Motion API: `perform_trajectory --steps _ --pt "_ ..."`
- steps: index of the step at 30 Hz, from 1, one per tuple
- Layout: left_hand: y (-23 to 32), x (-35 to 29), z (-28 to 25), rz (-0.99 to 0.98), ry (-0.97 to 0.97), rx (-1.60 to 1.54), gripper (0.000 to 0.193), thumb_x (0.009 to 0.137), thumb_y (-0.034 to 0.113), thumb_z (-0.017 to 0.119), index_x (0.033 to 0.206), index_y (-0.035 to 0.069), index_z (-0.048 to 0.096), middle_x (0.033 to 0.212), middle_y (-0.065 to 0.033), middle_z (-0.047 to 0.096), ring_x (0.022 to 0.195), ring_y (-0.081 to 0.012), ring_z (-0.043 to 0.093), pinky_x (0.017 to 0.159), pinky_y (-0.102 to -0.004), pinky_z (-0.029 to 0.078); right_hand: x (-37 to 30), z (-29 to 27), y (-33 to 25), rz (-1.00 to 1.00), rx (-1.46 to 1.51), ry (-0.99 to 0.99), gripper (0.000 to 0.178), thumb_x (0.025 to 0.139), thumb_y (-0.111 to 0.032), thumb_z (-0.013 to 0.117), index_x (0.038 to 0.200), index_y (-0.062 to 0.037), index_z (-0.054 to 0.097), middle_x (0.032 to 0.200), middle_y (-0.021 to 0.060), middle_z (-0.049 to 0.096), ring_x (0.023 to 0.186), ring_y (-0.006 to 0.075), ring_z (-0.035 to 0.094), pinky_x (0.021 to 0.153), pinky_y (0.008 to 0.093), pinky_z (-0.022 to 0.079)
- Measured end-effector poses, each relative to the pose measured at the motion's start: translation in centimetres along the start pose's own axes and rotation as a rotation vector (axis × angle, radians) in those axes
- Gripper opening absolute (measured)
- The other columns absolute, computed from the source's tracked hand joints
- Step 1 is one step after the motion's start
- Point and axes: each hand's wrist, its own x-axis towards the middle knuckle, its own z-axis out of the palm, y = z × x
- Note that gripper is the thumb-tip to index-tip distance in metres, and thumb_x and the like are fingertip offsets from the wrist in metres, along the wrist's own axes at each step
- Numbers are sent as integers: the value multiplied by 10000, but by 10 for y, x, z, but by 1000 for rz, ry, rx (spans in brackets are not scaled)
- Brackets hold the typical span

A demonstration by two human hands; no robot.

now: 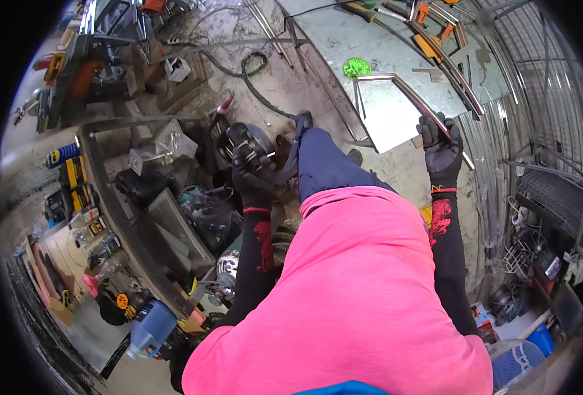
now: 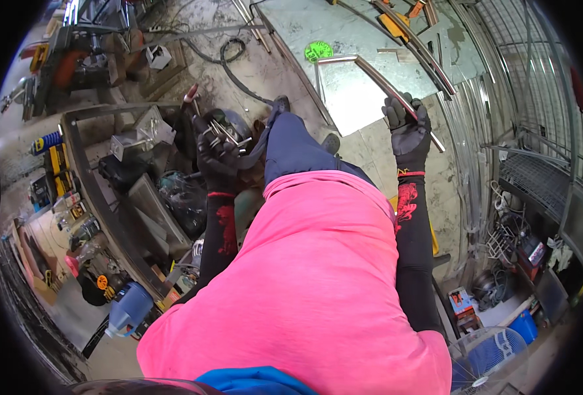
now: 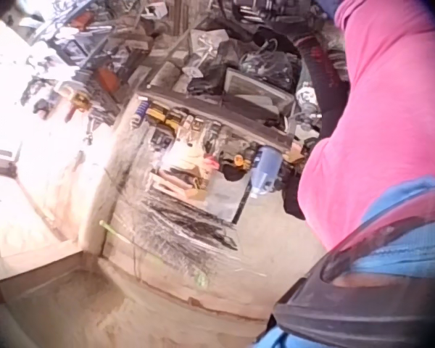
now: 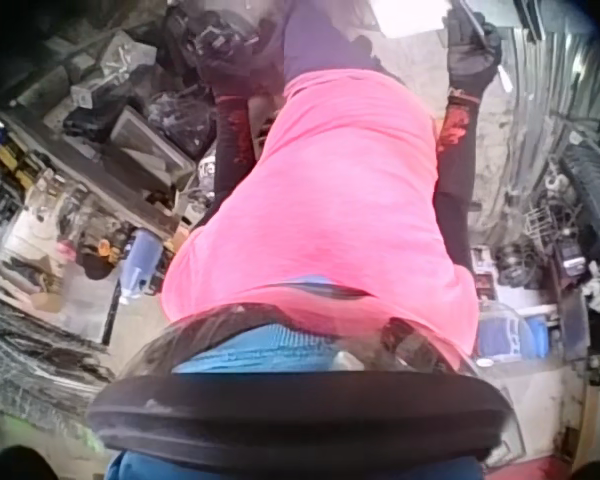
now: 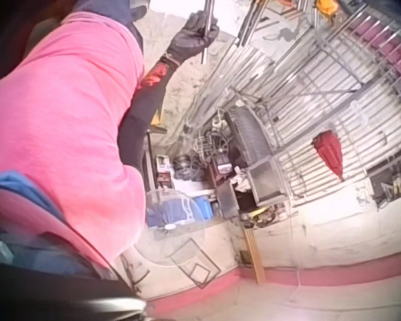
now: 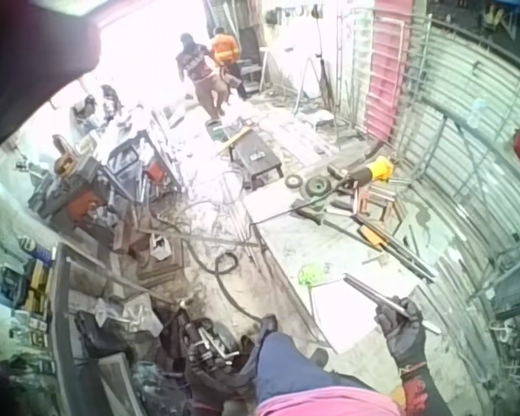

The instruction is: Welding two metal tubes together and smoothing the joint with an angle grinder.

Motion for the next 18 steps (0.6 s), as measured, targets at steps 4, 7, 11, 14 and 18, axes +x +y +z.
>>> perform_trajectory --steps 4,7,11,14,18 --pt "25 2 -11 153 21 135 362 1097 463 593 1122 112 674 834 2 638 706 -151 640 619 -325 557 -2 13 14 -26 266 -36 396 1098 -362 577 1253 -11 676 1481 261 638 1357 551 597 1171 682 500" --pt "40 2 8 64 71 110 315 1092 419 612 1099 109 670 780 15 609 671 -138 612 609 -304 535 11 30 26 -69 335 -14 441 1104 -402 551 1240 -8 697 1489 263 632 1378 558 576 1193 717 453" --pt "63 30 70 146 -95 520 230 1045 295 660 1134 83 660 841 4 636 678 -110 610 611 -276 524 19 54 34 -12 12 336 514 1115 -480 518 1283 -15 657 1435 228 668 1286 517 653 1167 662 491" --pt "78 66 96 121 -205 787 286 1008 263 694 1200 54 660 884 -12 655 700 -112 628 629 -264 526 1 62 44 233 -136 187 533 1119 -482 524 1382 -31 631 1357 227 700 1191 467 707 1080 609 559" --pt "88 154 84 -80 -262 1172 515 974 272 721 1412 45 574 922 -20 664 727 -131 653 603 -280 522 -7 126 78 210 -769 213 338 1125 -289 567 1318 -36 681 1177 83 762 969 217 767 772 302 619"
